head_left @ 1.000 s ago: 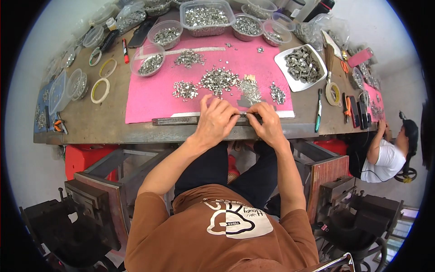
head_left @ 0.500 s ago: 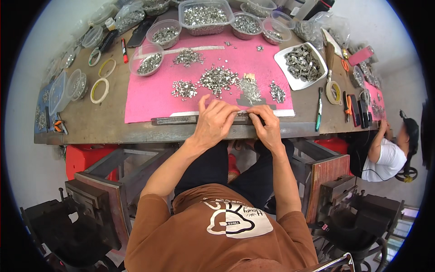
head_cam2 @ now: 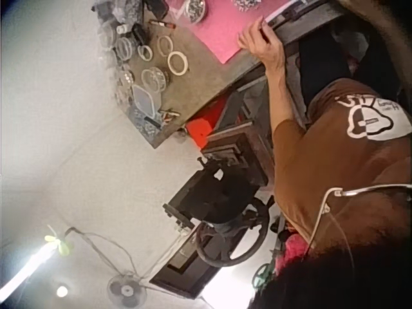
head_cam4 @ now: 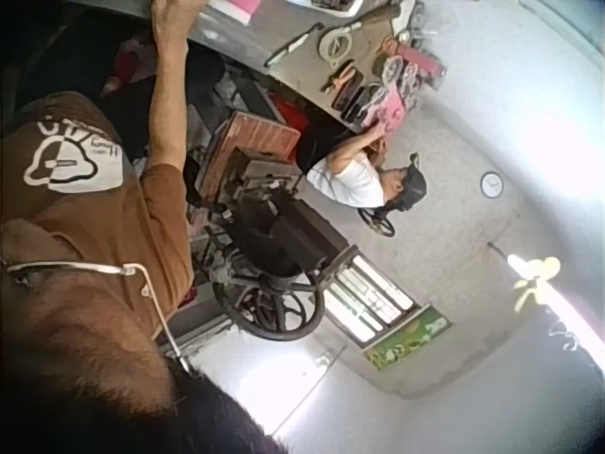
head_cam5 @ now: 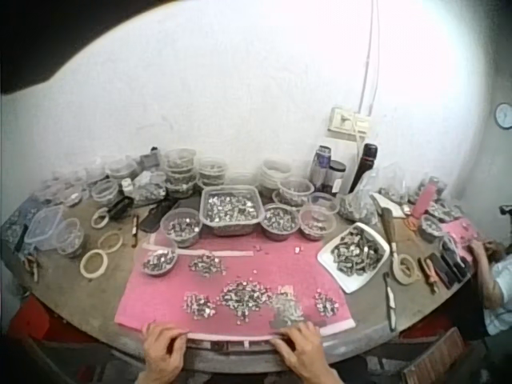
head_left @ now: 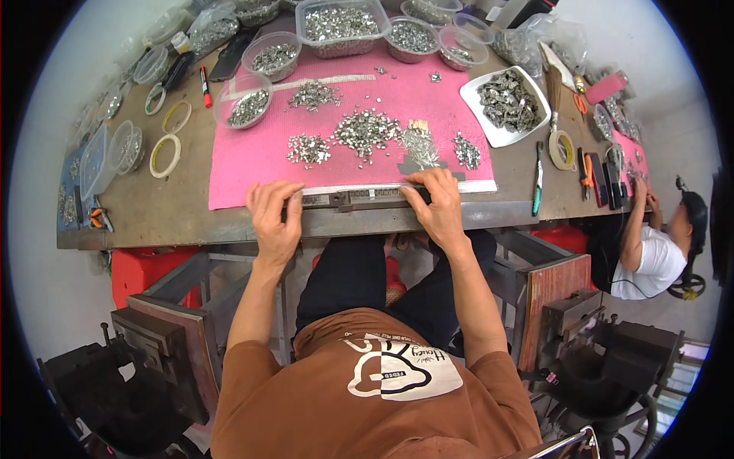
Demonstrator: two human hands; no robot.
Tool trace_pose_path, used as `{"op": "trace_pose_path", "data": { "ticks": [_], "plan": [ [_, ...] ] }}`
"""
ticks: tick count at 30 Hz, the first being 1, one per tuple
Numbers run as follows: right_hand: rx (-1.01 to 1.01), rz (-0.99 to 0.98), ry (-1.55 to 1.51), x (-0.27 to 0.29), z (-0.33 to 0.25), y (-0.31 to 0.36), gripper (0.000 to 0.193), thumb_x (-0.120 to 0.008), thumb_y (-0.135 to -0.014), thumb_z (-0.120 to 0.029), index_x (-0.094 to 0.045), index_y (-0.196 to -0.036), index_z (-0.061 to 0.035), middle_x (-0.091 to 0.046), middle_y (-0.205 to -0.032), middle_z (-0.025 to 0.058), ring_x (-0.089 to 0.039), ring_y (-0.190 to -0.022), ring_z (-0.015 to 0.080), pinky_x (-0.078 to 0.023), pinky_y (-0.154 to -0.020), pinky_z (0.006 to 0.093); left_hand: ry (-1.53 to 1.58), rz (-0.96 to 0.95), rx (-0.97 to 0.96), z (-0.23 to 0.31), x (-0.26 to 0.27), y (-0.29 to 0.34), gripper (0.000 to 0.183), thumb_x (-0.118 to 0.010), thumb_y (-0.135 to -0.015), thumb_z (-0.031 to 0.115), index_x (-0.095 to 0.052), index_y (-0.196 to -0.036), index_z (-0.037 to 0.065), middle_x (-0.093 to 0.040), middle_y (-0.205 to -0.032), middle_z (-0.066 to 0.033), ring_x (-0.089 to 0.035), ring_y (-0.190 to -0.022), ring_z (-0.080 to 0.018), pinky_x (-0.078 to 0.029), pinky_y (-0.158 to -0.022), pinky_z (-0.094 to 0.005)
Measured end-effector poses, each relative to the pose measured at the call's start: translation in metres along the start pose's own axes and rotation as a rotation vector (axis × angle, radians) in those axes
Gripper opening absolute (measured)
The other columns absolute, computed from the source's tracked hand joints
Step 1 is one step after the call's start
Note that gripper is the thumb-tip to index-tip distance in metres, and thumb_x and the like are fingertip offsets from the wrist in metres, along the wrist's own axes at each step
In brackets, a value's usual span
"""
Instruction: The person removes a metal strip mold from a manual press machine, arranges small metal components into the strip by hand, and then reinserts the strip into the press to operate it.
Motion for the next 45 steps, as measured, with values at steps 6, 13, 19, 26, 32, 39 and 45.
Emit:
{"op": "trace_pose_path", "data": {
  "ticks": [6, 13, 19, 26, 32, 39, 45],
  "plan": [
    [0.109, 0.009, -0.025, -0.001, -0.001, -0.001, 0.010, -0.071, -0.089, -0.004, -0.071, -0.099, -0.0016, -0.066, -0.095, 0.0099, -0.061, -0.090, 0.0272, -0.046, -0.082, 0.0375, -0.032, 0.001, 0.005, -0.018, 0.015, 0.011, 0.016, -0.071, -0.090, 0.007, -0.072, -0.107, 0.007, -0.066, -0.103, -0.0072, -0.061, -0.101, -0.0254, -0.036, -0.106, -0.0453],
    [-0.201, -0.013, -0.372, 0.007, 0.013, 0.007, 0.012, -0.067, -0.095, -0.004, -0.068, -0.105, 0.0023, -0.067, -0.096, 0.0064, -0.063, -0.089, 0.0156, -0.049, -0.081, 0.0281, -0.108, -0.085, 0.050, -0.023, 0.037, 0.015, 0.041, -0.082, -0.080, 0.019, -0.070, -0.118, 0.009, -0.062, -0.121, -0.0094, -0.054, -0.115, -0.0302, -0.035, -0.104, -0.0448],
    [-0.159, 0.000, -0.332, 0.004, 0.013, 0.006, 0.015, -0.072, -0.088, -0.004, -0.069, -0.103, 0.0005, -0.068, -0.096, 0.0101, -0.065, -0.089, 0.0231, -0.050, -0.082, 0.0330, -0.205, -0.145, 0.050, -0.037, 0.036, 0.020, 0.048, -0.083, -0.078, 0.022, -0.069, -0.122, 0.011, -0.059, -0.127, -0.0106, -0.050, -0.120, -0.0315, -0.035, -0.105, -0.0459],
    [-0.070, -0.009, -0.161, 0.002, 0.006, 0.005, 0.022, -0.078, -0.084, -0.010, -0.069, -0.102, -0.0012, -0.069, -0.097, 0.0114, -0.064, -0.092, 0.0286, -0.050, -0.082, 0.0374, -0.242, -0.147, -0.002, -0.034, 0.035, 0.019, 0.045, -0.083, -0.079, 0.023, -0.070, -0.120, 0.011, -0.059, -0.126, -0.0097, -0.051, -0.119, -0.0317, -0.034, -0.104, -0.0473],
    [0.034, 0.046, 0.006, -0.005, 0.000, 0.003, 0.024, -0.080, -0.082, -0.012, -0.070, -0.102, -0.0020, -0.067, -0.098, 0.0109, -0.063, -0.090, 0.0284, -0.050, -0.080, 0.0385, -0.253, -0.171, -0.126, -0.022, 0.053, 0.009, 0.042, -0.083, -0.079, 0.016, -0.067, -0.117, 0.008, -0.064, -0.110, -0.0095, -0.060, -0.104, -0.0306, -0.045, -0.093, -0.0418],
    [-0.145, 0.282, -0.306, 0.008, 0.013, 0.011, 0.021, -0.073, -0.090, -0.006, -0.068, -0.109, 0.0001, -0.064, -0.098, 0.0098, -0.063, -0.089, 0.0201, -0.050, -0.082, 0.0314, 0.319, -0.380, -0.312, 0.088, 0.023, -0.035, 0.043, -0.083, -0.076, 0.005, -0.066, -0.117, 0.005, -0.064, -0.100, -0.0108, -0.064, -0.093, -0.0291, -0.053, -0.081, -0.0388],
    [-0.122, 0.301, 0.105, 0.012, 0.015, 0.025, 0.027, -0.070, -0.090, -0.003, -0.067, -0.117, -0.0007, -0.060, -0.092, 0.0120, -0.061, -0.085, 0.0274, -0.046, -0.081, 0.0395, 0.103, -0.349, -0.390, 0.090, -0.091, -0.026, 0.038, -0.080, -0.078, 0.021, -0.069, -0.112, 0.010, -0.051, -0.092, -0.0067, -0.052, -0.091, -0.0256, -0.039, -0.087, -0.0408]
  ]
}}
Point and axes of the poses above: each hand's wrist, its own y-axis away from the middle knuckle, its own x-axis out of the back of the hand, z = x × y, the point moved 2 cm from there along -y, towards the middle knuckle
